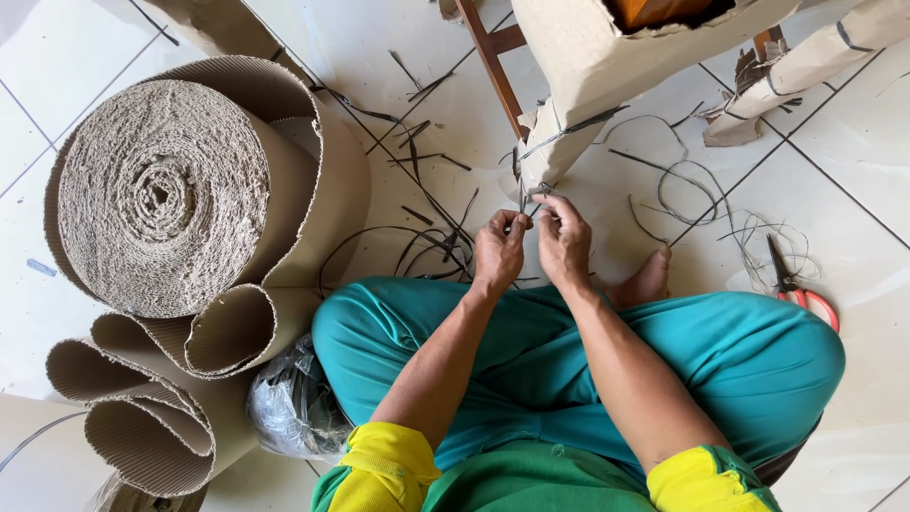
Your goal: Wrapping a wooden chair leg with protective cardboard and securing it by tying multiple strings.
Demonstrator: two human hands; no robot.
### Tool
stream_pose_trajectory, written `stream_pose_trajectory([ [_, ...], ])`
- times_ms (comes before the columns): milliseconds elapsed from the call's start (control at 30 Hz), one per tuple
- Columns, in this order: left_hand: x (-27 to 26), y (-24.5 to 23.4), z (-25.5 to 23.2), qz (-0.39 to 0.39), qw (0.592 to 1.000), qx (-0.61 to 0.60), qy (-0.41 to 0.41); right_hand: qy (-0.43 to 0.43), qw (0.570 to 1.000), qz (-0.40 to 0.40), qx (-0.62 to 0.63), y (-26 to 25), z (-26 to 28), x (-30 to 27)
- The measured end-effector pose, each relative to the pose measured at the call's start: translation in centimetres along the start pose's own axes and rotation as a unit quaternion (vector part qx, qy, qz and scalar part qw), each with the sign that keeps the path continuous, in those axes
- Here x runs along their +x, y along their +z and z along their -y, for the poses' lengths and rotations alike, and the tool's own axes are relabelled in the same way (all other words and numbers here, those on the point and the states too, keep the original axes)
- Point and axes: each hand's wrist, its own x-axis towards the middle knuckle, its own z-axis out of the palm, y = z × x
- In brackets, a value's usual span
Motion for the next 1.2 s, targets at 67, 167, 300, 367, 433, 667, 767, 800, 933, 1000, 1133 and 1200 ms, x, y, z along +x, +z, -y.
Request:
stream_pose_trajectory([
  [67,-0.3,-0.1,-0.4,0.005,1.0,0.013,0.007,0.003,0.999,0.028,-0.041,0.2,-1.0,0.4],
  [167,-0.6,-0.4,-1.5,0.015,1.0,0.022,0.013,0.047,0.995,0.082,-0.036,0.8,-3.0,1.4],
  [300,-0.2,-0.2,-0.7,0.025,0.999,0.027,0.016,0.128,0.983,0.084,0.1,0.9,-3.7,2.7],
  [367,-0.4,-0.3,-1.8,0.017,1.0,0.02,0.016,0.129,0.981,0.067,0.128,1.2,-3.2,2.5],
  [433,-0.6,-0.5,-2.0,0.007,1.0,0.012,0.011,0.133,0.978,0.053,0.153,1.5,-3.0,2.2],
  [667,1.8,-2.0,-2.2,-0.009,0.963,0.268,0.011,0.31,0.881,-0.028,0.357,-0.1,-5.3,4.5],
  [767,4.0,-2.8,-2.2,-0.024,0.95,0.31,0.012,0.341,0.806,-0.046,0.481,-0.1,-7.5,7.0],
  [800,5.0,-3.1,-2.3,-0.039,0.948,0.316,0.024,0.349,0.748,-0.053,0.562,0.2,-8.3,8.1],
  [933,7.6,-3.5,0.1,-0.054,0.985,0.164,0.002,0.356,0.745,-0.044,0.563,0.5,-8.2,7.3],
  [1000,8.2,-3.9,-0.3,0.057,0.931,-0.326,-0.157,0.334,0.893,0.005,0.301,0.3,-4.1,5.5],
  [1133,7.5,-2.8,-4.7,0.093,0.909,-0.376,-0.154,0.096,0.99,0.073,-0.079,1.3,-6.9,5.6],
  [1200,9.2,-2.0,-2.1,0.033,0.985,-0.164,-0.04,0.064,0.952,0.145,-0.261,2.2,-11.5,6.6],
])
